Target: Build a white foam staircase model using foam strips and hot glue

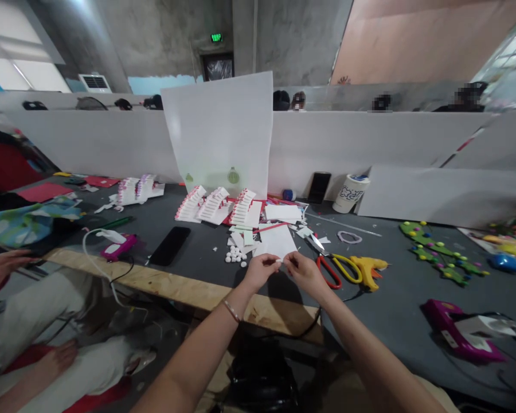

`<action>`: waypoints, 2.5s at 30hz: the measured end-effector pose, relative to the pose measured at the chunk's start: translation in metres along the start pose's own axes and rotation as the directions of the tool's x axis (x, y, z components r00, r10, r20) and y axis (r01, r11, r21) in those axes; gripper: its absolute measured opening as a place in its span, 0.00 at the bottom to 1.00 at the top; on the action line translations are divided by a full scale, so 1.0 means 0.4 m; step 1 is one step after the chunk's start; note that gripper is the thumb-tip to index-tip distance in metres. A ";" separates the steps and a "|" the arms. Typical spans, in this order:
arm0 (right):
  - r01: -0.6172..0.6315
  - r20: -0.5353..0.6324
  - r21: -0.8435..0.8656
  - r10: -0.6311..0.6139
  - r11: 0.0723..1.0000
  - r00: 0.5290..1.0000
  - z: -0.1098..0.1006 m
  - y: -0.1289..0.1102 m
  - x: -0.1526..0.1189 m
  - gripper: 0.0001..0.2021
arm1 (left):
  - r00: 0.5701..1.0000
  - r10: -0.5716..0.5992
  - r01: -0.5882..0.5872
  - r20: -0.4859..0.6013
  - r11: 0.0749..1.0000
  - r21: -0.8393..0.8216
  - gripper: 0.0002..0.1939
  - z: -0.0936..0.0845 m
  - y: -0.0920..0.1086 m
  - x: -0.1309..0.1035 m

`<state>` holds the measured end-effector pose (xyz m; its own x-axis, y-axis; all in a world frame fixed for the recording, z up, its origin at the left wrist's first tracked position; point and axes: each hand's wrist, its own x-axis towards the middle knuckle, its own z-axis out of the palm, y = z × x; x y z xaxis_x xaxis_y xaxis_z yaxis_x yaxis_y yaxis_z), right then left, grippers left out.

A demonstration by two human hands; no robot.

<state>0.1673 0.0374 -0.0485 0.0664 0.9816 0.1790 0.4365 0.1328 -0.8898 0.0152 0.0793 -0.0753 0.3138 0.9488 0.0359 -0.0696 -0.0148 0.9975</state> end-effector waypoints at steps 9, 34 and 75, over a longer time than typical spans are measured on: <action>0.030 0.006 0.010 -0.030 0.999 1.000 0.004 0.011 0.001 0.11 | 0.975 0.223 -0.216 0.012 0.927 0.306 0.04 0.003 0.008 -0.012; -0.237 0.106 0.458 0.212 0.857 0.972 0.032 0.005 0.005 0.20 | 0.998 -0.006 -0.001 -0.066 0.995 -0.100 0.18 0.022 0.013 -0.005; -0.061 0.078 -0.113 0.070 0.992 0.995 -0.010 -0.047 -0.013 0.10 | 0.972 0.168 -0.227 0.164 0.854 0.468 0.05 -0.039 0.084 -0.032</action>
<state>0.1623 0.0291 -0.0310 0.0266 0.9962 0.0834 0.5301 0.0567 -0.8460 -0.0060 0.0715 -0.0433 0.4483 0.8682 0.2128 0.3124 -0.3753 0.8727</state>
